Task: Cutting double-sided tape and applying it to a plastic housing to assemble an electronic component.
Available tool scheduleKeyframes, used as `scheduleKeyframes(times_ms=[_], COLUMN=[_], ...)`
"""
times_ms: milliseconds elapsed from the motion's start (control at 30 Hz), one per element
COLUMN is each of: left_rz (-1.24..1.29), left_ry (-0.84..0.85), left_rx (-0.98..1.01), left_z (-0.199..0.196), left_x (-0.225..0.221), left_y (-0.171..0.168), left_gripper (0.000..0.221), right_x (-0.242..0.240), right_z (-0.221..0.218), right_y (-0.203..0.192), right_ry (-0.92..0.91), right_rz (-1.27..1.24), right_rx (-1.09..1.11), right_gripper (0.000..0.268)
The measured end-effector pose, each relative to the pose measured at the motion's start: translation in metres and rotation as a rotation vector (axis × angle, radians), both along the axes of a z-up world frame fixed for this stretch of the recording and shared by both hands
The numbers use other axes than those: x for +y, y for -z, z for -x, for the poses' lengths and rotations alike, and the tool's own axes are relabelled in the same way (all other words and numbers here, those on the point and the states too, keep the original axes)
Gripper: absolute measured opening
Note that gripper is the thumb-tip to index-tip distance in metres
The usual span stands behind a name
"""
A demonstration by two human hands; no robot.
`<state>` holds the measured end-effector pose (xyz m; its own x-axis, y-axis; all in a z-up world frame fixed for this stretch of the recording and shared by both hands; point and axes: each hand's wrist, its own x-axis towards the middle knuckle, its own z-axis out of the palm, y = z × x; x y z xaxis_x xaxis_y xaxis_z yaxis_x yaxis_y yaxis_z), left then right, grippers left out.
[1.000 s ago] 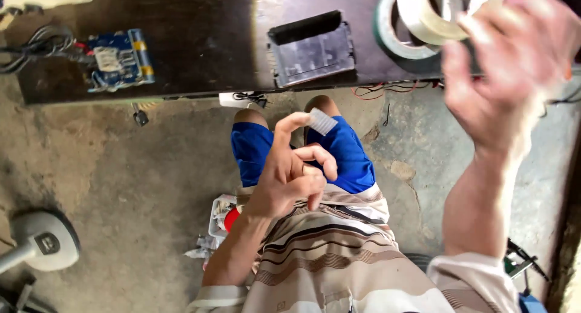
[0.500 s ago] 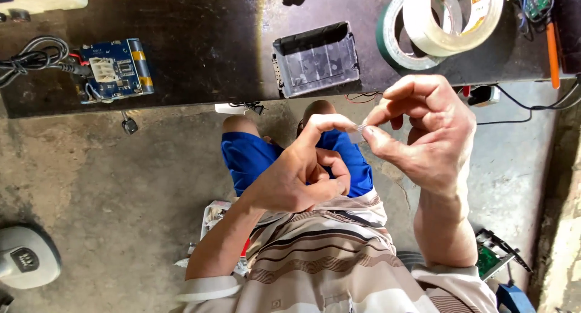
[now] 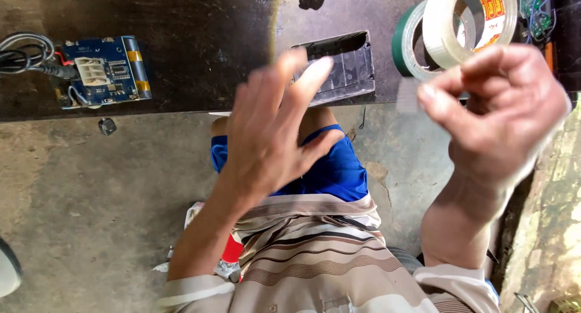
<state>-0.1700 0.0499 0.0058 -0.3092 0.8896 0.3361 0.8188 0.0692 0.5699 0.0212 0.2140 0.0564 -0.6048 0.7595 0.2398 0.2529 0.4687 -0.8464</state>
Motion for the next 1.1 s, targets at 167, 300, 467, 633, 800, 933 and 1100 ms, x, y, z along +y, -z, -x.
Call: scheduleKeyframes(times_ms=[167, 300, 467, 633, 800, 933, 1100], left_rz=[0.074, 0.045, 0.047, -0.022, -0.152, -0.122, -0.191], left_ry=[0.033, 0.042, -0.051, -0.054, 0.17, 0.172, 0.143], left_rx=[0.107, 0.104, 0.072, -0.125, -0.722, -0.652, -0.603], left_z=[0.02, 0.019, 0.003, 0.008, 0.018, 0.016, 0.014], left_x=[0.029, 0.038, 0.026, 0.018, 0.023, 0.04, 0.048], left_y=[0.022, 0.024, 0.028, 0.015, -0.013, -0.012, -0.014], left_gripper=[0.095, 0.09, 0.106, 0.09, 0.027, 0.02, 0.003], right_x=[0.01, 0.015, 0.011, 0.008, -0.007, -0.008, -0.007], right_z=[0.036, 0.045, 0.044, 0.032, 0.029, 0.037, 0.039], right_y=[0.012, 0.024, 0.022, 0.015, 0.013, 0.009, 0.014], right_ry=[0.053, 0.045, 0.008, -0.138, -0.245, -0.275, -0.213], right_rz=[0.103, 0.107, 0.117, 0.003, 0.001, 0.026, 0.001], right_rx=[-0.121, -0.218, -0.159, -0.157, -0.015, 0.016, -0.035], right_gripper=[0.037, 0.036, 0.037, 0.04, 0.042, 0.041, 0.046])
